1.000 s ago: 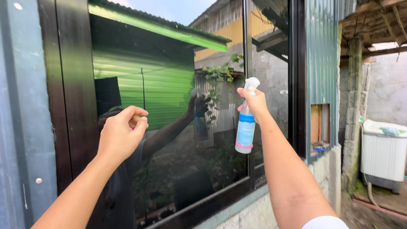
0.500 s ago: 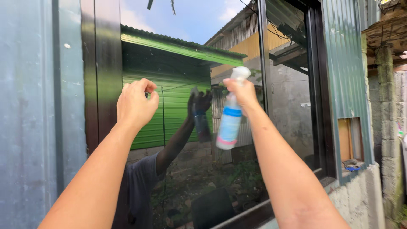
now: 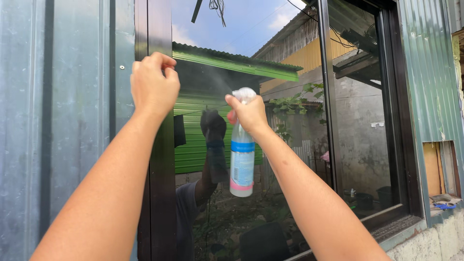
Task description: The person prepares a cleaning solution by mixing powder and liquid in a dipper, then sprays the exterior of a window and wipes the glass and frame with a cloth and a small brush.
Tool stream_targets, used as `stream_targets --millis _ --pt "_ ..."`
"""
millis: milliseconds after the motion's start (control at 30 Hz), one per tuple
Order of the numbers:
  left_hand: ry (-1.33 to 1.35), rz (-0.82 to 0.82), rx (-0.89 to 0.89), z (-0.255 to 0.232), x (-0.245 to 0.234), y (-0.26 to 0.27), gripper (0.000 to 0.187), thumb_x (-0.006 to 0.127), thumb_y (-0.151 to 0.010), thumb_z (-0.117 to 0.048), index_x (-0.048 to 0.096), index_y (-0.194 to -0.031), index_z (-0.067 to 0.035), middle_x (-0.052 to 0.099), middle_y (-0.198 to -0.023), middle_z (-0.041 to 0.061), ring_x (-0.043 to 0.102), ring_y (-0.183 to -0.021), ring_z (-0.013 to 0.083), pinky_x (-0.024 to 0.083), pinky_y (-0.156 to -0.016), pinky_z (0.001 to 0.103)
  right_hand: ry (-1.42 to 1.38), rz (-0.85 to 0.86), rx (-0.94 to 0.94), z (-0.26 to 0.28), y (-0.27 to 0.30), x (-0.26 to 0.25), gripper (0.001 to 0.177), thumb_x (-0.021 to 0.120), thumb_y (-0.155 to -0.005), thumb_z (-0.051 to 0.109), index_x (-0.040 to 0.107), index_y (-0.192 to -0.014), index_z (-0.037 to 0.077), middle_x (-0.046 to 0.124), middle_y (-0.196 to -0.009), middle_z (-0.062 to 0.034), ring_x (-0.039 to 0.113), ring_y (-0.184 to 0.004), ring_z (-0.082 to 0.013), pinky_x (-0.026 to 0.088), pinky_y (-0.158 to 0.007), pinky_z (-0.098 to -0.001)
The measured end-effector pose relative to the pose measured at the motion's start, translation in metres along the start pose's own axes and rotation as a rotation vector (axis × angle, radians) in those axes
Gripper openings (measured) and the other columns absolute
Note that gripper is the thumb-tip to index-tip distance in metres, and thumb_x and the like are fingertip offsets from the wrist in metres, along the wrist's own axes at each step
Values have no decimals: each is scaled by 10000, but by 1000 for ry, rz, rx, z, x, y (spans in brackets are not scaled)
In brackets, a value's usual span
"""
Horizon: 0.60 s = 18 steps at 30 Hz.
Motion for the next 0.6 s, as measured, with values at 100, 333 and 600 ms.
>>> stream_targets --millis 100,333,600 --pt "-16 15 -57 8 -13 -6 136 608 -923 -110 716 -1004 -126 702 -1026 50 568 -1060 303 458 -886 451 -8 78 117 -19 15 -7 171 745 -845 211 702 -858 47 696 -629 -97 689 -553 -171 552 -558 -349" --pt "-79 159 -86 12 -5 6 128 627 -899 -152 737 -963 -139 709 -1010 30 555 -1078 299 422 -936 448 412 562 98 -93 141 -40 142 724 -800 182 718 -890 72 698 -593 -82 707 -524 -196 579 -555 -360" --pt "-66 302 -144 -14 39 35 179 629 -900 -220 792 -954 -166 721 -990 37 555 -1110 327 420 -974 467 471 -232 68 -68 7 -208 219 713 -879 184 700 -881 -35 690 -624 -152 678 -507 -212 550 -515 -357"
Point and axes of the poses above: each hand's wrist, its own y-axis away from the middle knuckle, its own x-axis out of the palm, z = x × y, the point moved 6 cm from there along -y, towards the middle knuckle
